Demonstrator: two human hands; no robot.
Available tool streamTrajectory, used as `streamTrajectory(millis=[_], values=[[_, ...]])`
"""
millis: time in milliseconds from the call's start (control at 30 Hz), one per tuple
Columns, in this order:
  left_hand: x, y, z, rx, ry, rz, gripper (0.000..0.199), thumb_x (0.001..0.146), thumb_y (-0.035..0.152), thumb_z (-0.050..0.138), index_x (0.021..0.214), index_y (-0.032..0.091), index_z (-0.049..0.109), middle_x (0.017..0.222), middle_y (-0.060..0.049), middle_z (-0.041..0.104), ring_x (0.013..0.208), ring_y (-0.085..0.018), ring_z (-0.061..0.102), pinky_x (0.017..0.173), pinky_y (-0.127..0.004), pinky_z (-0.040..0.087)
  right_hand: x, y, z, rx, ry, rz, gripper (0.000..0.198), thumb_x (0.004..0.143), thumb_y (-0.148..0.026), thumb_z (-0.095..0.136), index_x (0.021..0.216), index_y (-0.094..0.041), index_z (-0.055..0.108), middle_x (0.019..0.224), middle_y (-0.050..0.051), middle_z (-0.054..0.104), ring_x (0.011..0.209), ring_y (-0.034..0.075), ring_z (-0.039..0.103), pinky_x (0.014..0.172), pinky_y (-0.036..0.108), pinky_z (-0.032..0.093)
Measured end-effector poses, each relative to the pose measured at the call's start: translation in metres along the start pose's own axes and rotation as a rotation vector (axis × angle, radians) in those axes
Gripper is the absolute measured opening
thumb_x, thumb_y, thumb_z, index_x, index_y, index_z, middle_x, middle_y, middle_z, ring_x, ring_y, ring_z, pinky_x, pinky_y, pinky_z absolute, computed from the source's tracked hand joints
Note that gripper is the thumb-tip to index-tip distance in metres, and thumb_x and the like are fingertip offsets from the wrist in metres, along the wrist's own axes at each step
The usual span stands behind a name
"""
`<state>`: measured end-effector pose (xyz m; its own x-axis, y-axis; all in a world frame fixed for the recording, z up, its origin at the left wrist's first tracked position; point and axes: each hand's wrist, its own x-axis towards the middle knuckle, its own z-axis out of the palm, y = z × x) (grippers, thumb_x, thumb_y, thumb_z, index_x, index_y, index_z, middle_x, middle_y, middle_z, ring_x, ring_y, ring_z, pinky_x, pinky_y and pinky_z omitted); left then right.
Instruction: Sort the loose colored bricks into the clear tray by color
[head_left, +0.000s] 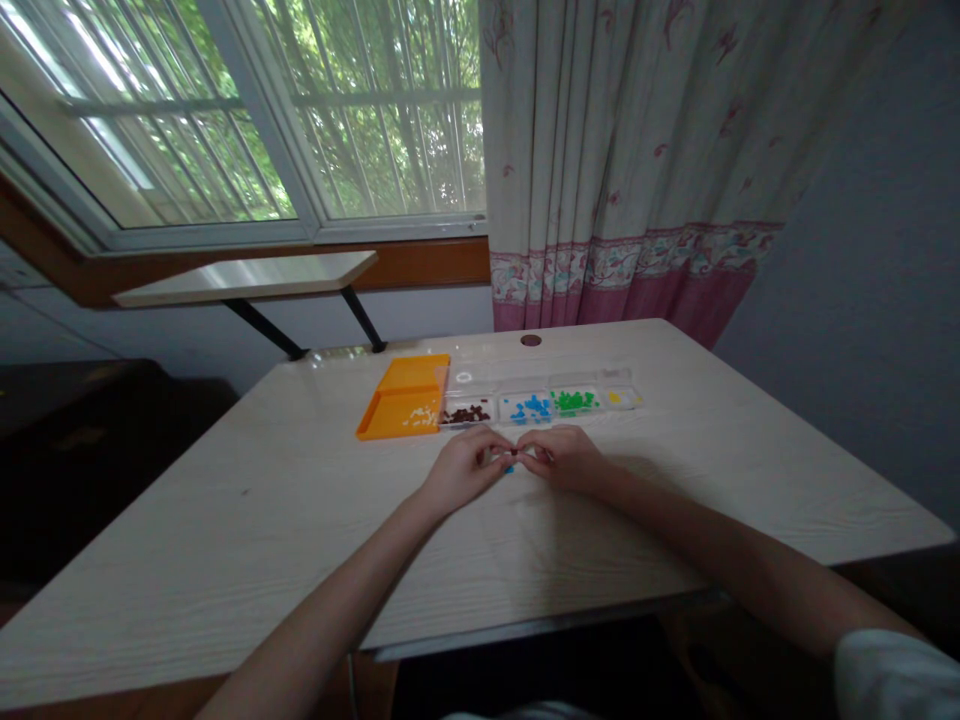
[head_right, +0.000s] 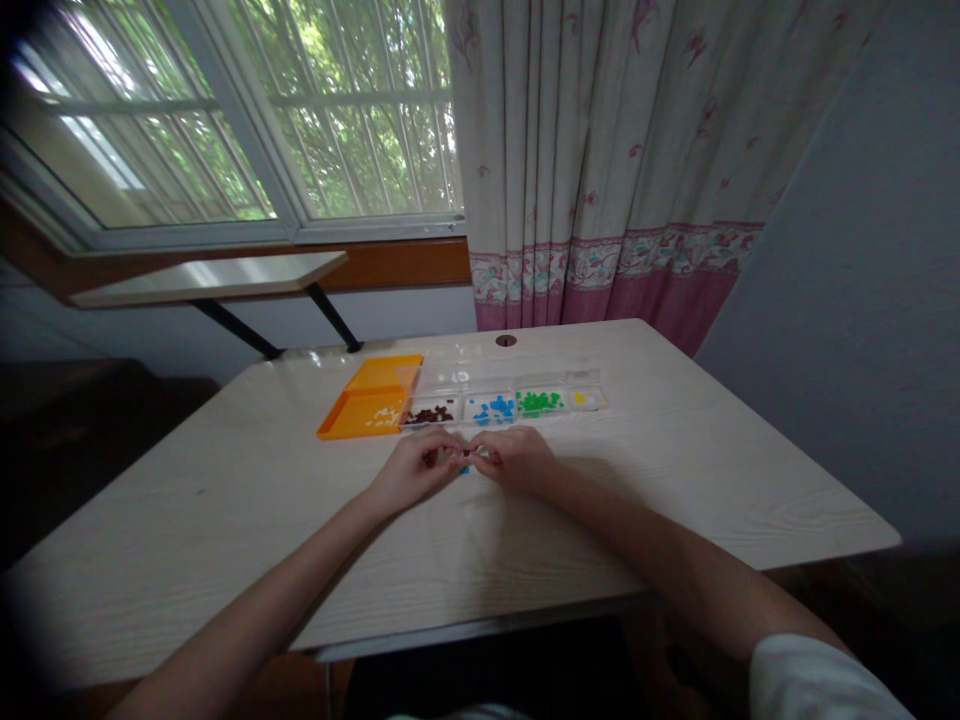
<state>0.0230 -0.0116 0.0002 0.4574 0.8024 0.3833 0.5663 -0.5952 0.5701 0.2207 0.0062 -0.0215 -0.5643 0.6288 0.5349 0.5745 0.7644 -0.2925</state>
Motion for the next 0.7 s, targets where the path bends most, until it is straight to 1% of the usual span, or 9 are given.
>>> streamTrajectory(millis=[167,267,367,500,633,700], values=[[0.0,0.001,-0.001,0.008,0.003,0.01,0.012,0.077,0.023,0.057,0.084,0.017,0.064,0.078,-0.003,0.061,0.072,-0.013,0.053,0.064,-0.023,0.041,0.0,-0.001,0.0,0.003,-0.012,0.005,0.017,0.08,-0.032,0.053,0.086,-0.02,0.064,0.055,-0.003,0.059,0.049,0.008,0.051,0.053,0.018,0.034],[0.001,0.002,-0.002,0.026,0.013,0.013,0.011,0.077,0.021,0.055,0.082,0.017,0.064,0.077,-0.003,0.061,0.072,-0.013,0.054,0.065,-0.023,0.042,0.0,-0.001,0.001,0.011,-0.06,0.015,0.017,0.08,-0.031,0.052,0.088,-0.021,0.064,0.059,-0.002,0.062,0.052,0.009,0.054,0.055,0.018,0.036],[0.001,0.001,-0.004,0.037,0.042,0.01,0.011,0.078,0.021,0.053,0.081,0.017,0.064,0.076,-0.003,0.06,0.069,-0.012,0.053,0.063,-0.023,0.041,-0.001,-0.001,0.001,0.029,-0.126,-0.009,0.018,0.08,-0.028,0.052,0.094,-0.022,0.063,0.068,-0.001,0.065,0.06,0.01,0.057,0.059,0.019,0.038],[0.001,0.0,-0.006,0.022,0.135,0.003,0.013,0.079,0.024,0.053,0.084,0.017,0.063,0.074,-0.002,0.058,0.059,-0.009,0.047,0.053,-0.02,0.037,-0.001,-0.001,-0.001,0.04,-0.209,-0.057,0.023,0.082,-0.025,0.05,0.102,-0.027,0.061,0.08,-0.001,0.066,0.069,0.011,0.059,0.065,0.02,0.04],[0.0,0.003,-0.009,-0.01,0.27,0.029,0.015,0.08,0.026,0.054,0.087,0.016,0.062,0.079,-0.004,0.06,0.058,-0.009,0.046,0.051,-0.019,0.036,0.0,-0.002,-0.003,0.035,-0.232,-0.066,0.024,0.083,-0.025,0.049,0.103,-0.026,0.062,0.081,0.0,0.066,0.073,0.012,0.059,0.067,0.02,0.041],[-0.001,0.005,-0.011,-0.017,0.318,0.036,0.015,0.081,0.027,0.054,0.087,0.016,0.062,0.079,-0.004,0.061,0.058,-0.009,0.047,0.05,-0.019,0.036,0.0,-0.002,-0.003,0.031,-0.242,-0.068,0.023,0.084,-0.025,0.048,0.102,-0.026,0.062,0.082,0.001,0.066,0.073,0.012,0.06,0.067,0.02,0.041]])
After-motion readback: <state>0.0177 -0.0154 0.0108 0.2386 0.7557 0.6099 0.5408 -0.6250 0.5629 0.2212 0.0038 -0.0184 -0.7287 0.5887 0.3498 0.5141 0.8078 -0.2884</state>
